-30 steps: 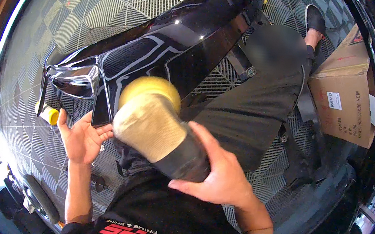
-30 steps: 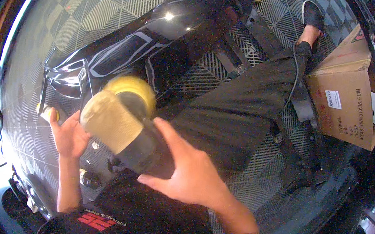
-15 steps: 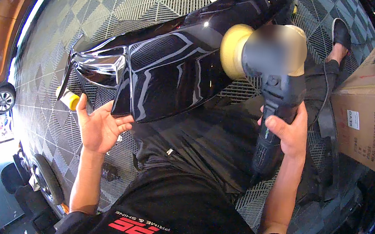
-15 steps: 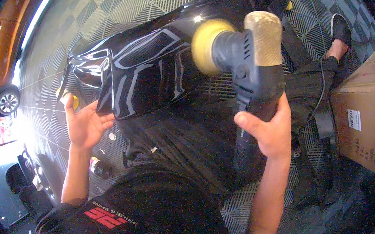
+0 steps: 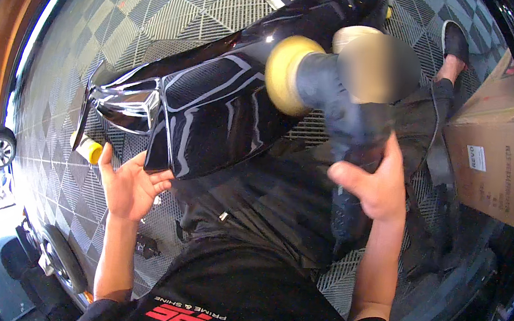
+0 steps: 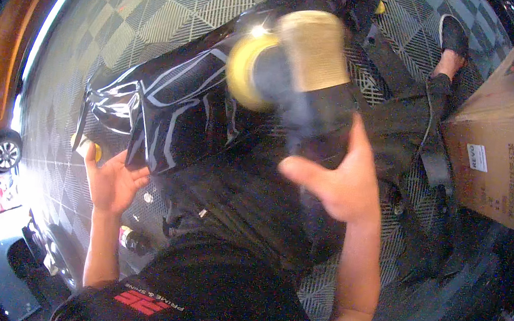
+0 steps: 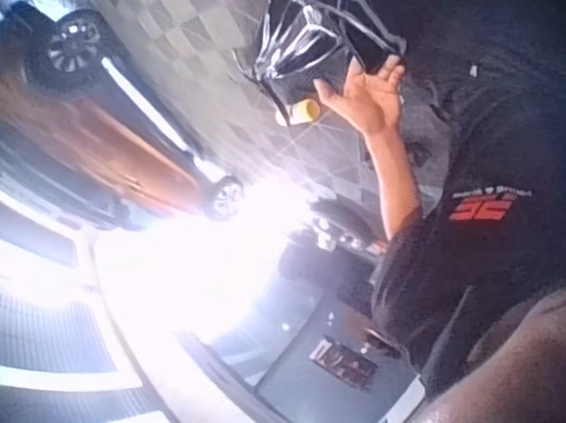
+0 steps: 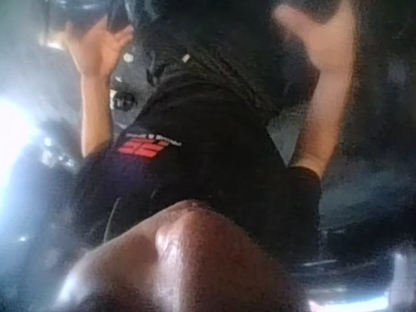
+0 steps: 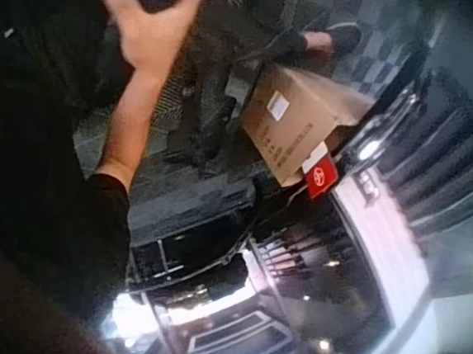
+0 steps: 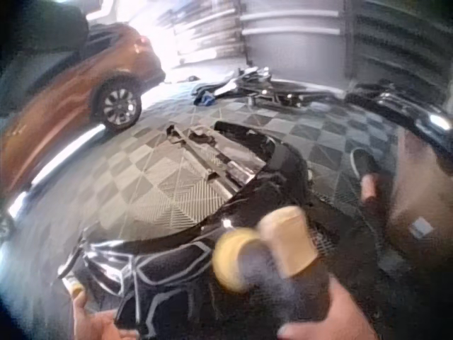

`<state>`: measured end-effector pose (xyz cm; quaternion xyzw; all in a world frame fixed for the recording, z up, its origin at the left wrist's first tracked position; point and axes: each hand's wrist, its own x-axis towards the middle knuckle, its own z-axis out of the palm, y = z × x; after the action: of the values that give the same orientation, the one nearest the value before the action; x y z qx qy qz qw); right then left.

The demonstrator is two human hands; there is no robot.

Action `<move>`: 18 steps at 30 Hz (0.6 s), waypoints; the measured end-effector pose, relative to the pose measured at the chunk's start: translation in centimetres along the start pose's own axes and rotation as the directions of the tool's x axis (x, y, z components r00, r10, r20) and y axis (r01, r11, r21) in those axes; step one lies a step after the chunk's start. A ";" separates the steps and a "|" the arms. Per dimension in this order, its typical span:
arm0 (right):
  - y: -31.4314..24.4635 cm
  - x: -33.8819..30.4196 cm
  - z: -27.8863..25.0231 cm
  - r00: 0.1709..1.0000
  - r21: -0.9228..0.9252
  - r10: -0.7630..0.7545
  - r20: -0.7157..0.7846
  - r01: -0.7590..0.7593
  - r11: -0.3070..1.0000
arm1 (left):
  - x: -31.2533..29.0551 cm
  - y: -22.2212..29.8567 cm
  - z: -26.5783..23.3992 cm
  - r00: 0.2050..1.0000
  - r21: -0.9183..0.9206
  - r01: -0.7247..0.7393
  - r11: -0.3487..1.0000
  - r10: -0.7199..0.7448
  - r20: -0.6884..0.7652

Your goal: The person uses a rotary polisher with a yellow pad to polish a black car bumper placed on a workbench. They apply compound to the pad and move the polisher across the bumper surface, then wipe the area with a cloth.

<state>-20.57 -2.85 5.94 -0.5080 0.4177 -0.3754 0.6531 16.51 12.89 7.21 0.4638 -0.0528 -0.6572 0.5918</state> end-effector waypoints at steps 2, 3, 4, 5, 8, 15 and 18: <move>-0.7 -1.0 1.9 0.998 -0.074 -0.054 0.017 0.055 0.996 | 0.1 -0.1 -0.2 1.000 0.039 0.004 0.999 -0.004 0.005; -0.8 -1.5 2.5 0.998 -0.126 -0.062 0.021 0.064 0.990 | 0.1 -0.2 0.1 1.000 0.031 -0.001 1.000 0.002 -0.011; -2.1 -2.0 3.1 0.999 -0.334 0.008 0.043 0.007 0.942 | 0.0 -0.5 0.1 1.000 0.022 -0.008 1.000 0.008 -0.030; -3.0 -2.4 3.6 0.996 -0.410 -0.010 0.094 0.047 0.911 | 0.0 -0.8 0.2 0.999 0.019 -0.003 1.000 0.004 -0.046; -2.8 -3.1 4.5 0.971 -0.441 0.058 0.232 0.052 0.896 | -0.2 -1.0 0.5 0.999 0.008 -0.006 1.000 0.006 -0.046; -2.8 -3.4 3.4 0.965 -0.433 0.098 0.244 0.018 0.901 | 0.1 -1.0 -0.2 1.000 0.009 0.020 1.000 -0.020 -0.006; -2.6 -2.0 2.3 0.985 -0.366 0.101 0.144 -0.042 0.930 | -0.2 -0.8 0.1 0.999 -0.026 0.014 1.000 -0.014 -0.033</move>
<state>-19.39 -0.71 9.12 -0.6325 0.4441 -0.2262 0.5929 15.81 13.26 6.85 0.4674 -0.0315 -0.6542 0.5938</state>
